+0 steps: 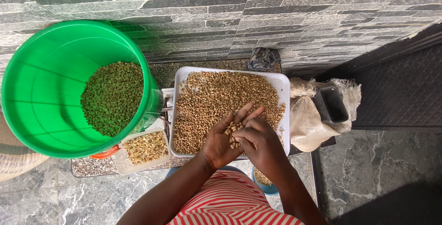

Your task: The person sorts small green and beige legumes by hand, picking individual pieces from a white tray and transferring them into a green bucket. The hands repeatedly scoop, inspect, and place the legumes, maintaining a steady sorting rhythm throughout the clip.

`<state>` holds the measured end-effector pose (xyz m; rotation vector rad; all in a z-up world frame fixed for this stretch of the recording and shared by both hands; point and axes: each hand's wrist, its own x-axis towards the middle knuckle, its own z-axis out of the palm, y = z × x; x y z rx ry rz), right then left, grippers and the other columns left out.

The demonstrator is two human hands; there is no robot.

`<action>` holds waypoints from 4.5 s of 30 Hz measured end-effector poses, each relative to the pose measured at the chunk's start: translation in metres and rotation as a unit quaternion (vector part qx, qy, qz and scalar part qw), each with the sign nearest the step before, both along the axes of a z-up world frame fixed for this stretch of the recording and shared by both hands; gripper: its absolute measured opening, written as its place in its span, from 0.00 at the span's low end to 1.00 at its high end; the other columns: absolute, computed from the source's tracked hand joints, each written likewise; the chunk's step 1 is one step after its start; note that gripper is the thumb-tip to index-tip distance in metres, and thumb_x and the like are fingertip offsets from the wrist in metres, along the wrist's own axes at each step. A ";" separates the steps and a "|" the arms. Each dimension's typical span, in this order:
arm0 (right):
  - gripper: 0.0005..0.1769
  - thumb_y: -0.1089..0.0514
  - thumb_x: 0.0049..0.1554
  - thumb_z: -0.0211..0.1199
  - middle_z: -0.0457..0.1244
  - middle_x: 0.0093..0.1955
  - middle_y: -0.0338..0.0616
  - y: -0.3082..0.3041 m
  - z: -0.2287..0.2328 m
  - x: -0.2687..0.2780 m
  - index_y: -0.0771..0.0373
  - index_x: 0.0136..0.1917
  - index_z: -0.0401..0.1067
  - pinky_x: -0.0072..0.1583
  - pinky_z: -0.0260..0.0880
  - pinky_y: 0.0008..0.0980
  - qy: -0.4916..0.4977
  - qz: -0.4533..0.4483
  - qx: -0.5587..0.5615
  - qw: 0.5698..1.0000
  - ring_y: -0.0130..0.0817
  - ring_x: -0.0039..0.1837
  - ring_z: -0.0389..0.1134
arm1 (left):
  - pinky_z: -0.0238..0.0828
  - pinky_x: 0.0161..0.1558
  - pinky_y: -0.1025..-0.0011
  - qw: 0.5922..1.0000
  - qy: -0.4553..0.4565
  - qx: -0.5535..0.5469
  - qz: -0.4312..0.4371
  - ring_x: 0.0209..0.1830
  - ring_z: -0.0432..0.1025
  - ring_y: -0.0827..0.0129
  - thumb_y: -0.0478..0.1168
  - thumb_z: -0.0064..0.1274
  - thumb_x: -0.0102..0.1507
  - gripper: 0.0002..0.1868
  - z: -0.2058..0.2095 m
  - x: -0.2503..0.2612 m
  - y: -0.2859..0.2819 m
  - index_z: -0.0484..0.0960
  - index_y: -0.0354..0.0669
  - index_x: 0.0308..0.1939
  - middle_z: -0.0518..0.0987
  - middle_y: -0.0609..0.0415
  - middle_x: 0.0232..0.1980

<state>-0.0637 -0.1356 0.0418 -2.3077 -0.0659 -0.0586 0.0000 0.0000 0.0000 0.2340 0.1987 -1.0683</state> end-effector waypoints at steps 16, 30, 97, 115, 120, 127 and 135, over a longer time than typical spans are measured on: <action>0.11 0.72 0.52 0.52 0.67 0.52 0.53 -0.025 -0.026 -0.007 0.65 0.49 0.64 0.56 0.73 0.38 0.107 -0.147 0.626 0.758 0.38 0.54 0.71 | 0.72 0.54 0.83 0.996 -0.036 0.081 -0.010 0.59 0.71 0.78 0.49 0.32 0.72 0.28 0.003 0.001 0.005 0.66 0.52 0.76 0.69 0.63 0.76; 0.09 0.64 0.53 0.68 0.64 0.47 0.44 0.011 -0.001 0.004 0.65 0.49 0.76 0.40 0.69 0.27 -0.002 -0.077 0.006 0.997 0.29 0.44 0.67 | 0.54 0.75 0.55 0.994 -0.082 0.060 -0.027 0.79 0.57 0.64 0.59 0.32 0.71 0.33 0.006 0.000 0.006 0.60 0.57 0.79 0.62 0.65 0.80; 0.02 0.63 0.56 0.64 0.62 0.38 0.40 -0.009 -0.027 0.005 0.63 0.45 0.73 0.39 0.62 0.31 0.133 -0.059 0.275 0.950 0.30 0.36 0.61 | 0.52 0.74 0.54 0.985 -0.057 0.153 -0.047 0.80 0.54 0.62 0.55 0.24 0.69 0.33 0.009 0.005 0.004 0.58 0.58 0.78 0.64 0.62 0.79; 0.25 0.57 0.63 0.54 0.71 0.40 0.41 0.019 -0.007 -0.020 0.47 0.74 0.66 0.34 0.66 0.31 0.147 -0.111 0.074 0.980 0.29 0.31 0.66 | 0.57 0.78 0.55 0.990 -0.031 -0.067 0.118 0.82 0.56 0.57 0.55 0.38 0.73 0.33 -0.021 0.004 0.006 0.59 0.44 0.78 0.61 0.48 0.81; 0.28 0.59 0.64 0.57 0.72 0.45 0.49 0.031 -0.001 -0.025 0.48 0.77 0.65 0.42 0.75 0.33 0.020 0.004 0.022 1.000 0.32 0.41 0.74 | 0.49 0.80 0.55 0.991 -0.031 -0.056 0.114 0.82 0.53 0.59 0.55 0.39 0.71 0.35 -0.014 0.007 0.006 0.55 0.49 0.80 0.57 0.51 0.83; 0.29 0.57 0.63 0.56 0.73 0.50 0.48 0.012 -0.004 -0.013 0.46 0.78 0.64 0.45 0.76 0.33 0.133 -0.074 -0.004 0.988 0.35 0.45 0.76 | 0.49 0.81 0.57 0.993 -0.065 -0.019 0.099 0.84 0.51 0.60 0.55 0.38 0.71 0.36 -0.010 0.003 0.012 0.56 0.46 0.81 0.58 0.52 0.83; 0.24 0.55 0.66 0.54 0.76 0.59 0.40 0.006 -0.010 -0.023 0.48 0.74 0.71 0.45 0.71 0.41 0.340 -0.028 0.089 0.936 0.52 0.42 0.69 | 0.50 0.80 0.59 0.991 -0.073 -0.025 0.105 0.82 0.55 0.61 0.54 0.37 0.71 0.32 -0.005 -0.007 0.015 0.61 0.52 0.79 0.63 0.54 0.81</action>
